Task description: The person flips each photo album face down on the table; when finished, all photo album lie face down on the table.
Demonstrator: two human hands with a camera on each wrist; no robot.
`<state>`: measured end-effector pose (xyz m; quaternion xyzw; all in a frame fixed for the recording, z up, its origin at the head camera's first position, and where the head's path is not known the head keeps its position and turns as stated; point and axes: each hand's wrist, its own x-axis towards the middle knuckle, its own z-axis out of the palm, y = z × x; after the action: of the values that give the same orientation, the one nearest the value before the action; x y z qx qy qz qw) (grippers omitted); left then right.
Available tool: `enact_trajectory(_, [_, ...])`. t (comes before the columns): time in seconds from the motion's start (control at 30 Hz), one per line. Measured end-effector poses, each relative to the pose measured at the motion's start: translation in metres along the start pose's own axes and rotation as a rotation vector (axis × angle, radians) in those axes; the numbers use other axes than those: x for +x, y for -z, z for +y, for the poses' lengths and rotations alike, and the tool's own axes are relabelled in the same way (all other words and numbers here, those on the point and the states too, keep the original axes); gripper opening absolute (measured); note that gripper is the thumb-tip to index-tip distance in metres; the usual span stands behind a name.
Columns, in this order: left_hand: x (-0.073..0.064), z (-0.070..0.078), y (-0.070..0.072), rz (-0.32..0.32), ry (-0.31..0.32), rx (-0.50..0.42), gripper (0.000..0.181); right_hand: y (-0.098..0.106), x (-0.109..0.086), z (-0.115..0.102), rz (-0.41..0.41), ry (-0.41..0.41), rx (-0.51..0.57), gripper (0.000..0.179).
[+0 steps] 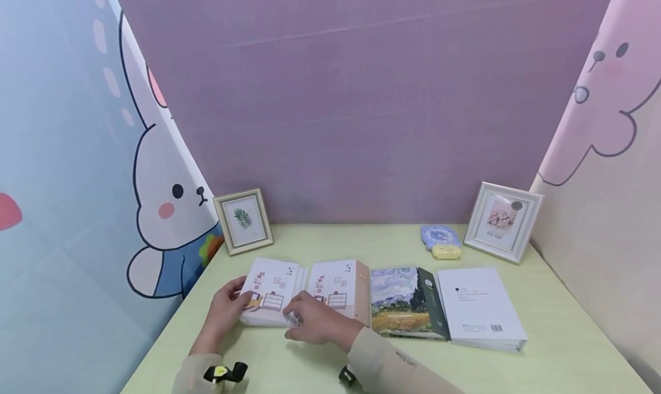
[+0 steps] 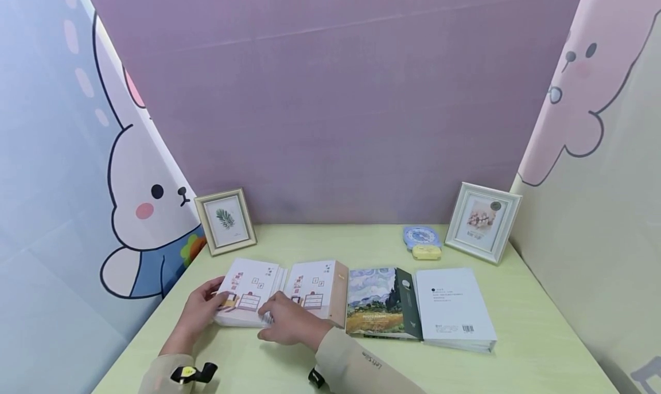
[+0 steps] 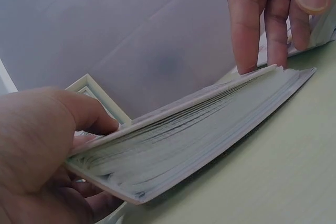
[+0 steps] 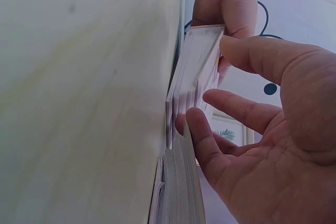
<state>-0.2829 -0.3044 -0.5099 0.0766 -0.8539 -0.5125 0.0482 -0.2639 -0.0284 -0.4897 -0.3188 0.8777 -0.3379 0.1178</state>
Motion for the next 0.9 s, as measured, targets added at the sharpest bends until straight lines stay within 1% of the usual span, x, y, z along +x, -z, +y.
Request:
enact_trajectory(0.07, [0.000, 0.002, 0.000, 0.003, 0.002, -0.027, 0.056, 0.000, 0.000, 0.000, 0.003, 0.000, -0.004, 0.055])
enact_trajectory(0.13, [-0.001, 0.003, 0.001, -0.003, 0.003, -0.075, 0.054, -0.001, 0.001, 0.001, 0.005, 0.000, -0.007, 0.056])
enact_trajectory(0.17, [-0.004, 0.008, 0.002, -0.012, 0.005, -0.110, 0.054, -0.001, 0.001, 0.002, 0.006, 0.000, -0.009, 0.056])
enact_trajectory(0.23, [-0.005, 0.011, 0.003, -0.030, 0.007, -0.173, 0.053, -0.001, 0.002, 0.003, 0.005, 0.001, -0.013, 0.056])
enact_trajectory(0.3, [-0.006, 0.011, 0.004, -0.050, -0.005, -0.226, 0.053, -0.001, 0.002, 0.003, 0.002, 0.004, -0.018, 0.056])
enact_trajectory(0.37, [-0.007, 0.011, 0.004, -0.065, -0.016, -0.259, 0.054, -0.001, 0.002, 0.003, 0.002, 0.012, -0.022, 0.056])
enact_trajectory(0.4, [-0.005, 0.007, 0.003, -0.069, -0.024, -0.267, 0.054, -0.001, 0.001, 0.004, 0.002, 0.016, -0.024, 0.056])
enact_trajectory(0.47, [-0.005, 0.005, 0.003, -0.075, -0.041, -0.294, 0.054, -0.001, 0.001, 0.004, 0.003, 0.026, -0.020, 0.056])
enact_trajectory(0.57, [-0.007, 0.005, 0.002, -0.087, -0.052, -0.342, 0.053, -0.002, 0.002, 0.004, 0.008, 0.026, 0.001, 0.055])
enact_trajectory(0.67, [-0.009, 0.006, 0.003, -0.113, -0.084, -0.396, 0.051, -0.001, 0.003, 0.004, 0.016, 0.011, 0.032, 0.053])
enact_trajectory(0.83, [-0.012, 0.008, 0.006, -0.184, -0.169, -0.482, 0.050, 0.002, 0.004, 0.002, 0.046, -0.010, 0.086, 0.053])
enact_trajectory(0.9, [-0.013, 0.009, 0.007, -0.202, -0.192, -0.502, 0.050, 0.003, 0.004, 0.001, 0.056, -0.013, 0.103, 0.054])
